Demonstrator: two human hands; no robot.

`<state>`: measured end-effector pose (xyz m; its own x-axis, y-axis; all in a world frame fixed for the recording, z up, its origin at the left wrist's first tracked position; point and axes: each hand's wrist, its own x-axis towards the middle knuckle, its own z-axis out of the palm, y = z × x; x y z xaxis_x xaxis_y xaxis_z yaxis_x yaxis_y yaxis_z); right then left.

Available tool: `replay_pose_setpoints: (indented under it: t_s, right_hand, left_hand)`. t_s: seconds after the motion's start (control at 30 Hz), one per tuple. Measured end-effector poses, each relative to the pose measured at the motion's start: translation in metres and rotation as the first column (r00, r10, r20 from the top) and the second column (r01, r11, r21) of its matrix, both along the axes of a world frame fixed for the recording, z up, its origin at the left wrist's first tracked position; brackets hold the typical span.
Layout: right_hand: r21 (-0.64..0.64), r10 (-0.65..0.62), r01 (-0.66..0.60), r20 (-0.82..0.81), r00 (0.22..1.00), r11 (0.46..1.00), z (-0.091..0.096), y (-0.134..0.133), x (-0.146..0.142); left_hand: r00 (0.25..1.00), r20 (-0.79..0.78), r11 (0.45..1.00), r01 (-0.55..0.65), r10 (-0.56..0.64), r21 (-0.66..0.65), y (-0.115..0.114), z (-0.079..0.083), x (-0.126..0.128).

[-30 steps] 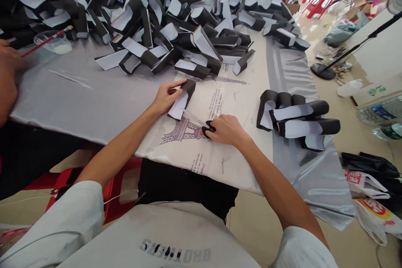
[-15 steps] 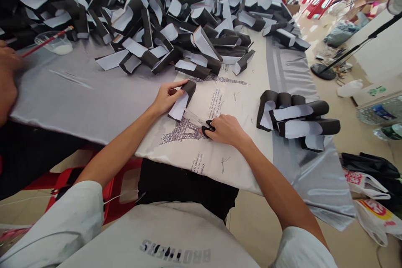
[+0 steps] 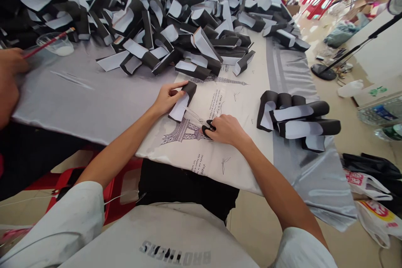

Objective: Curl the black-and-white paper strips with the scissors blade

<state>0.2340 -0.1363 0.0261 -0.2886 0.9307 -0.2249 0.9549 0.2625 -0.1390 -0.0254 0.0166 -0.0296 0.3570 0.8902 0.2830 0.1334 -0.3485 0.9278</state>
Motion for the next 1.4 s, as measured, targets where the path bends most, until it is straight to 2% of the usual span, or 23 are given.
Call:
replay_pose_setpoints:
  t_s: [0.2,0.67,0.9,1.4]
  right_hand:
    - [0.001,-0.008,0.008,-0.002,1.0,1.0,-0.0015,0.0008,0.0005]
    - [0.001,-0.007,0.007,0.006,1.0,1.0,-0.0013,0.0004,-0.0013]
    - [-0.002,-0.045,0.045,0.009,0.999,0.999,-0.0005,-0.0002,-0.0037]
    - [0.005,-0.057,0.057,0.006,0.998,0.998,0.0016,-0.0008,-0.0058]
  left_hand:
    - [1.0,-0.01,1.0,-0.016,0.016,-0.002,-0.0017,0.0018,0.0008]
    - [1.0,0.002,0.999,0.031,-0.03,-0.03,-0.0034,0.004,-0.0008]
    - [1.0,0.02,0.997,-0.007,0.006,0.074,-0.0032,0.0069,0.0038]
    - [0.999,0.034,1.0,0.014,-0.015,0.026,-0.0069,0.007,0.0055]
